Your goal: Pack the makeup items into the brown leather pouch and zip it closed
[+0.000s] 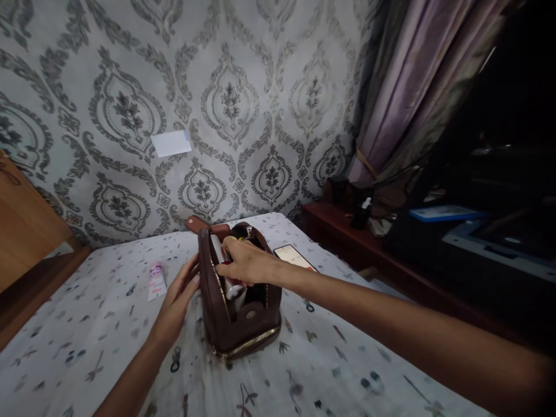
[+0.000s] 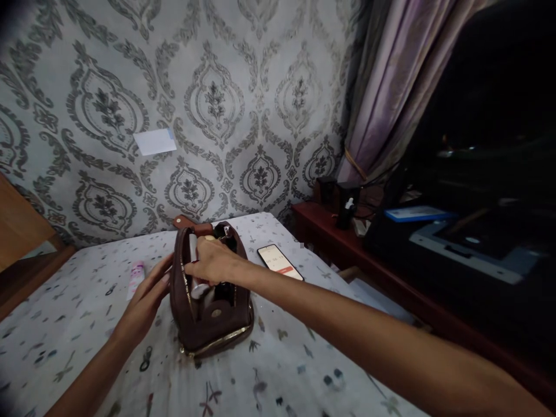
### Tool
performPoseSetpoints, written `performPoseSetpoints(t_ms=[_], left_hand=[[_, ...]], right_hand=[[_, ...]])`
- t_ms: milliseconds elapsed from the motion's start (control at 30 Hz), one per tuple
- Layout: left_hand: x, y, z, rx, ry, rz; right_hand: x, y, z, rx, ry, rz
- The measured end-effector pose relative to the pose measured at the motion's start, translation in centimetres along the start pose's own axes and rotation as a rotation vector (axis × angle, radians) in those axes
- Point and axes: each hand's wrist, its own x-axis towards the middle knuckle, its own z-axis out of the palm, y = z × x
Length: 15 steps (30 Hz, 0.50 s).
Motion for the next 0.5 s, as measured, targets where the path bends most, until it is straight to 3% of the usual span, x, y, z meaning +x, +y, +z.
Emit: performPoseSetpoints(t_ms=[400, 500], left_hand=[[0.6, -0.3, -0.8, -0.010, -0.055, -0.011], [0.7, -0.2, -0.9, -0.039, -0.038, -0.036]], right_hand=[[-0.4, 0.4, -0.7, -0.009, -0.026, -0.021], [0.2, 0.4, -1.2, -0.075, 0.063, -0.025]])
